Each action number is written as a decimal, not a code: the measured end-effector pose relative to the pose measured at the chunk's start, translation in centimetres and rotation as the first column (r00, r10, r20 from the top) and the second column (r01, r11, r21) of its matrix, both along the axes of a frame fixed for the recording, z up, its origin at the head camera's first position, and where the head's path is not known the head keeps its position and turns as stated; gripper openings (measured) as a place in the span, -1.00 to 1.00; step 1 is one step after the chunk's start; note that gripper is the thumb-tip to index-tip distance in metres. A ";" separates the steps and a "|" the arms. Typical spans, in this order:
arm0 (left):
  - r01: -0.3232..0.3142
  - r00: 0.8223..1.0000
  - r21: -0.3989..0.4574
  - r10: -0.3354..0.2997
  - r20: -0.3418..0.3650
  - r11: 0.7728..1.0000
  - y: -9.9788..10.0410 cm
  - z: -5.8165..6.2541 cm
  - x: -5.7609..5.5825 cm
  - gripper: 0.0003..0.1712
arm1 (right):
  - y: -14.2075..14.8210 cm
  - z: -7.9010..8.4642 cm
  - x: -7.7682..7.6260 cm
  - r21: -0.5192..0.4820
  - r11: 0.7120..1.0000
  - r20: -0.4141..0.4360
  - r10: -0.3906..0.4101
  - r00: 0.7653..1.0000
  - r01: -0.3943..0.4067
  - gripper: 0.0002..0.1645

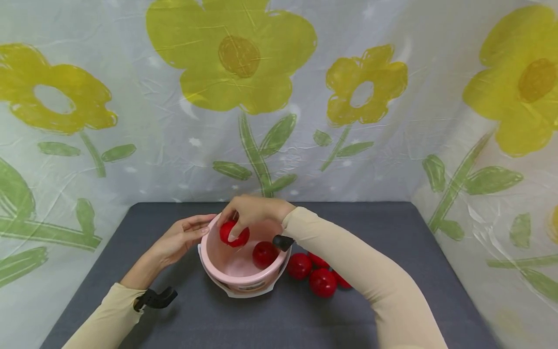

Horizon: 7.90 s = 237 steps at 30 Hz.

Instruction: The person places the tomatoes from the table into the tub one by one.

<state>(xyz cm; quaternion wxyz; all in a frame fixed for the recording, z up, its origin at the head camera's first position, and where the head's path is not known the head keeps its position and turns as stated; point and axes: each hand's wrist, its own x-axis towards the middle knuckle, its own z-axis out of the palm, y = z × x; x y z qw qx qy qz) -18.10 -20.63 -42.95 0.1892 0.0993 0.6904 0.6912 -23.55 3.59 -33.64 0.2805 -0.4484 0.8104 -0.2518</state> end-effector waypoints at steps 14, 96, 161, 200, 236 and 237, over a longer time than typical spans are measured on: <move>0.003 1.000 0.005 -0.003 0.001 1.000 0.0 0.1 0.0 -0.31 | -0.7 -1.4 0.8 -0.018 0.996 0.215 -0.081 0.973 0.086 -0.53; -0.054 0.998 -0.035 0.054 0.014 0.998 0.2 0.5 0.3 -0.33 | 22.0 -12.8 2.6 -0.117 0.908 0.126 -0.389 0.912 0.403 -0.40; -0.067 0.998 -0.029 0.067 -0.011 0.997 0.6 0.2 0.3 -0.34 | 6.3 6.6 -1.7 -0.097 0.987 -0.025 -0.130 0.991 0.127 -0.50; -0.067 0.998 -0.045 0.067 0.005 0.997 0.4 0.5 0.3 -0.34 | 0.5 0.0 -0.9 -0.063 0.998 0.164 0.007 0.987 0.004 -0.47; -0.060 0.998 -0.017 0.060 -0.010 0.998 0.3 0.1 0.3 -0.34 | 0.2 -2.0 0.8 -0.055 0.987 0.429 -0.112 0.896 0.150 -0.46; -0.060 0.998 -0.015 0.060 -0.010 0.998 0.3 0.1 0.3 -0.34 | 0.2 -2.1 0.5 -0.059 0.991 0.385 -0.087 0.919 0.118 -0.47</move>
